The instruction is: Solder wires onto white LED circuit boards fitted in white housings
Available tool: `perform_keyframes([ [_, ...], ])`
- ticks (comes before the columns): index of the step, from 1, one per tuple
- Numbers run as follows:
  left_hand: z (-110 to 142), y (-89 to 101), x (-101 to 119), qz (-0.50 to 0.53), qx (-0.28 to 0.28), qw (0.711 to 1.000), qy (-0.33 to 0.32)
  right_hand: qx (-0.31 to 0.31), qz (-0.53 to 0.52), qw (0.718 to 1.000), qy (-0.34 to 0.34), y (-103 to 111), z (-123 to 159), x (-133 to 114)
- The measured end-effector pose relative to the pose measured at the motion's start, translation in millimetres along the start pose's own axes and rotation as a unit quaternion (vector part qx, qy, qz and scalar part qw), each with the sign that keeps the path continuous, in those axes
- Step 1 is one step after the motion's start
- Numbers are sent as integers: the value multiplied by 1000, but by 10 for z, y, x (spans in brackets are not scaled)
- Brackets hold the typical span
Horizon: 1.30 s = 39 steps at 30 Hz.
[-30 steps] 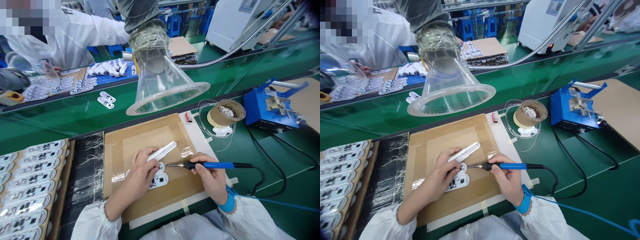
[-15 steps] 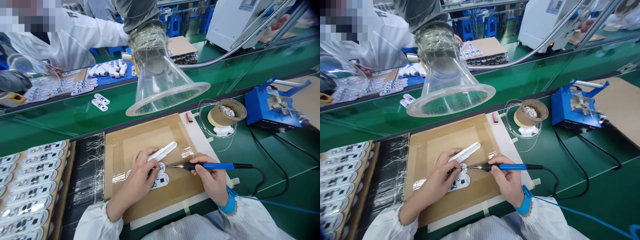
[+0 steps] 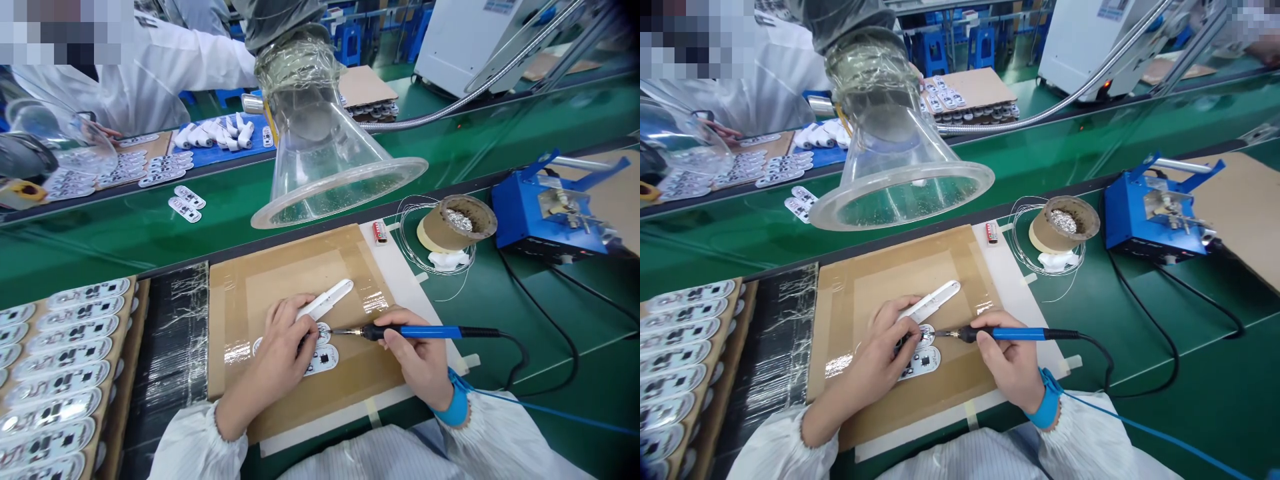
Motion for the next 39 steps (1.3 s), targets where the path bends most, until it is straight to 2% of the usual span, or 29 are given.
perform_keyframes([
  [20, -9, 4, 12, -6, -1, 1000, 3, -17, 20, 999, 23, -24, 11, -20],
  [29, 1, 3, 16, -4, 1, 1000, 3, 6, 1, 999, 42, 24, -16, -39],
  [39, 35, -8, -25, 18, -2, 1000, 15, 8, -18, 1000, 24, 40, -4, 1],
])
Point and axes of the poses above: each hand's wrist, its own z-axis away from the middle knuckle, its own y-axis out of the back of the hand, x = y × z, the point moved 3 cm from there along -z, towards the middle knuckle, and after that the axes turned 5 degrees about x, right-handed, at the moved point
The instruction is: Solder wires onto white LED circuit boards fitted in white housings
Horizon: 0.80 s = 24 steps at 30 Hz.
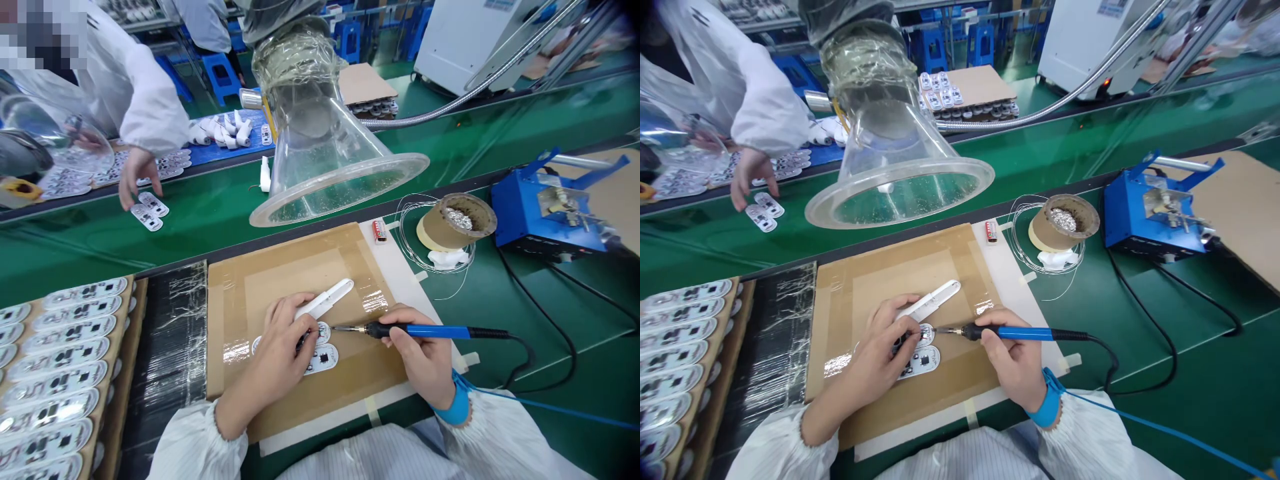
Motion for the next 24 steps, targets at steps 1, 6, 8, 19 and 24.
perform_keyframes([
  [1, 10, 2, -8, 5, -2, 1000, 3, 0, 0, 1000, -1, 0, -2, -2],
  [6, 15, 13, -23, 9, -15, 1000, -14, -6, -1, 1000, 9, -9, 0, -15],
  [8, 5, 20, -17, 4, -18, 1000, -23, -12, 1, 1000, 5, -14, 7, -12],
  [19, -13, 29, 17, -6, -27, 999, -15, -39, 19, 999, 30, -49, -15, -76],
  [24, -9, 28, 23, -11, -33, 999, -14, -44, 22, 998, 32, -51, -16, -83],
])
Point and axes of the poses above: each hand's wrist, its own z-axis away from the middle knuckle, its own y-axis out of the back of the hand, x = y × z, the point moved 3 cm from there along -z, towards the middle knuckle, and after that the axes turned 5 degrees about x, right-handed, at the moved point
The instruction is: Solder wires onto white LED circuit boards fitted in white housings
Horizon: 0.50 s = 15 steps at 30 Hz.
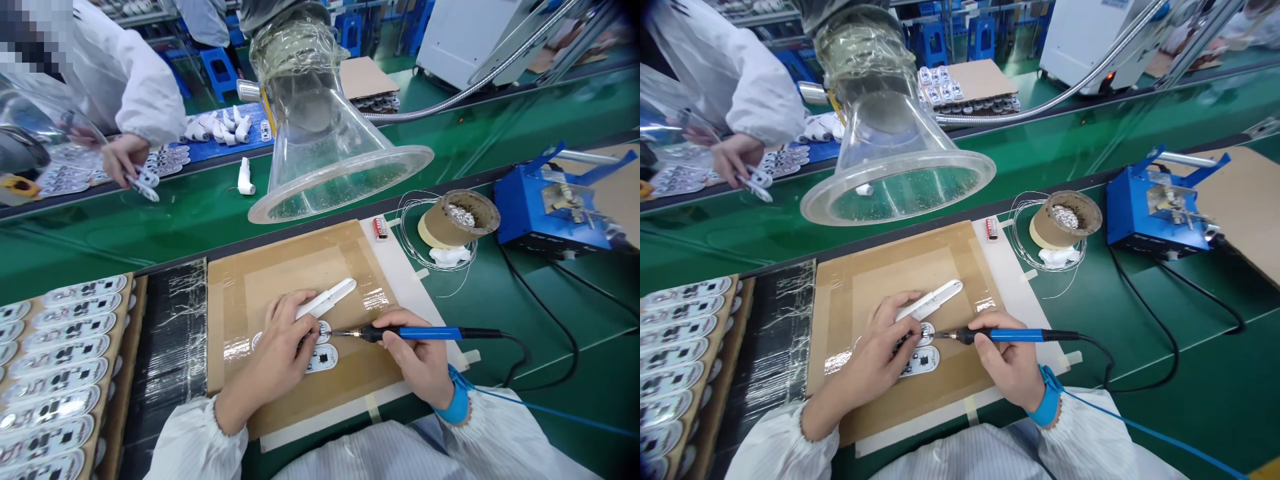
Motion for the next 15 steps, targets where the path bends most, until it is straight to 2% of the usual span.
perform_keyframes([
  [8, -12, -9, -6, -8, 4, 1000, -7, -6, 14, 1000, 20, -8, -22, -33],
  [15, -1, -5, -7, -12, 7, 1000, -7, 12, -1, 1000, 3, 57, 2, 33],
])
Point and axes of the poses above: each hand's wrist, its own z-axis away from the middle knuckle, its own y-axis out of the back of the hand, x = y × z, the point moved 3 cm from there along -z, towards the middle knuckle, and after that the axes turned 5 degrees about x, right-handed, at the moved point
